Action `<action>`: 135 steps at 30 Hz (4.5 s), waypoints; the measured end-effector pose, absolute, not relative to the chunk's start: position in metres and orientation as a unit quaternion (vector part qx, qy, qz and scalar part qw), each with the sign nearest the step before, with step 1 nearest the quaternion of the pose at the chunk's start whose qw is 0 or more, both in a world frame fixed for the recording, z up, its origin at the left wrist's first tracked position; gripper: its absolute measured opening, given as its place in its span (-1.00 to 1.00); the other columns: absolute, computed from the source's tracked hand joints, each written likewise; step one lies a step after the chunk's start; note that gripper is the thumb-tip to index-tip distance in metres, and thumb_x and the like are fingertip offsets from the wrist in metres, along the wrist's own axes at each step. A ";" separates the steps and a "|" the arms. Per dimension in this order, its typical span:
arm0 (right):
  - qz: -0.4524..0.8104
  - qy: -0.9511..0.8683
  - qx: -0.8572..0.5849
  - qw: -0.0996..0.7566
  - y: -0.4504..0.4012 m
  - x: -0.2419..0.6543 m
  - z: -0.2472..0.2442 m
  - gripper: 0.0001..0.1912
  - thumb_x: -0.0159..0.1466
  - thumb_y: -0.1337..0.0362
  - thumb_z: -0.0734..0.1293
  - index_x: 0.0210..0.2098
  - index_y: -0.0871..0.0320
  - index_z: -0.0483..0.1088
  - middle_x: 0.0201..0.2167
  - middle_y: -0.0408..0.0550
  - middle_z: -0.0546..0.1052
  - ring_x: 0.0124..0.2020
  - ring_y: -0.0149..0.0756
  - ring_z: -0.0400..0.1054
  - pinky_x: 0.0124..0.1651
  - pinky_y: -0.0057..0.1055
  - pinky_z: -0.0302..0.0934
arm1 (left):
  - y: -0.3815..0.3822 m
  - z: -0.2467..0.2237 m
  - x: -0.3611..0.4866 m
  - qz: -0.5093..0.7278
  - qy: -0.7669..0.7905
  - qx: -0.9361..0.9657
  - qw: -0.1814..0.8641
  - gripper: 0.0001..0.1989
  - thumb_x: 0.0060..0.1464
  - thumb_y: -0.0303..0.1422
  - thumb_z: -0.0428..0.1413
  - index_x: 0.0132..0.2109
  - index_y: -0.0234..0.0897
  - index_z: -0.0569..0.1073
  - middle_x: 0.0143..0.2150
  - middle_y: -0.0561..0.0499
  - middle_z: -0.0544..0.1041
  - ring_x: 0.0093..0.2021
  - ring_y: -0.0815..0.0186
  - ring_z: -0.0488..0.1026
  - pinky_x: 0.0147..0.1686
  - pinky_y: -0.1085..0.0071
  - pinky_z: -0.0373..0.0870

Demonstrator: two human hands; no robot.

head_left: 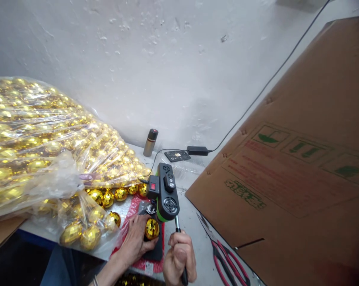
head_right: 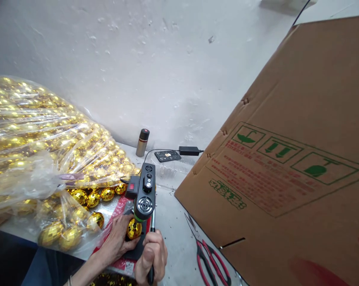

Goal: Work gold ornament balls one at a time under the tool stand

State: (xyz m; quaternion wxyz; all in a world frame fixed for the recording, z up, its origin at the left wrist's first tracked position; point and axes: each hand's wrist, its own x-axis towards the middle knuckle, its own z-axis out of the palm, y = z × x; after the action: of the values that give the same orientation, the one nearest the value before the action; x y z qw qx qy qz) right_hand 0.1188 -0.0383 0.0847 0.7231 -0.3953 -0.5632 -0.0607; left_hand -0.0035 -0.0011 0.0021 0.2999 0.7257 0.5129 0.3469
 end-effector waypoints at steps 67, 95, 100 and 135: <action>0.018 -0.594 -0.431 0.679 -0.051 0.120 0.138 -0.67 0.53 0.41 0.18 -0.38 0.08 0.30 -0.47 -0.20 0.36 -0.49 -0.42 0.27 -0.46 -0.44 0.10 | -0.007 0.090 -0.073 0.520 0.459 0.175 0.699 -0.66 -0.02 -0.24 0.39 -0.13 -0.27 0.53 -0.32 0.01 0.66 -0.42 0.28 0.60 -0.45 0.44 0.52; 0.034 -0.596 -0.440 0.671 -0.054 0.119 0.151 -0.68 0.55 0.40 0.18 -0.36 0.08 0.31 -0.46 -0.22 0.37 -0.48 -0.45 0.27 -0.42 -0.50 0.15 | -0.012 0.026 -0.024 0.378 0.550 0.612 0.425 -0.32 0.04 -0.05 0.34 0.26 -0.23 0.49 0.05 -0.19 0.74 -0.03 -0.13 0.72 0.00 0.03 0.64; 0.031 -0.595 -0.452 0.664 -0.054 0.120 0.151 -0.70 0.54 0.39 0.17 -0.33 0.08 0.33 -0.45 -0.22 0.38 -0.51 -0.46 0.23 -0.45 -0.50 0.11 | -0.008 0.023 -0.027 0.336 0.543 0.680 0.362 -0.37 0.13 -0.15 0.30 0.31 -0.20 0.46 0.17 -0.24 0.71 0.14 -0.18 0.68 0.15 -0.07 0.61; -0.015 -0.574 -0.413 0.707 -0.050 0.120 0.091 -0.65 0.57 0.31 0.15 -0.38 0.08 0.28 -0.44 -0.22 0.38 -0.46 -0.42 0.28 -0.33 -0.41 0.22 | -0.001 0.011 -0.009 0.325 0.514 0.736 0.298 -0.46 0.00 -0.36 0.32 0.17 -0.16 0.49 0.06 -0.13 0.64 0.11 -0.07 0.53 0.18 -0.04 0.37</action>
State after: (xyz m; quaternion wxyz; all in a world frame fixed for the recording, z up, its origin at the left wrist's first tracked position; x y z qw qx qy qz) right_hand 0.1198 -0.0499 0.0913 0.7071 -0.4129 -0.5738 -0.0150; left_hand -0.0087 -0.0010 0.0114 0.2981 0.7358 0.5139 0.3251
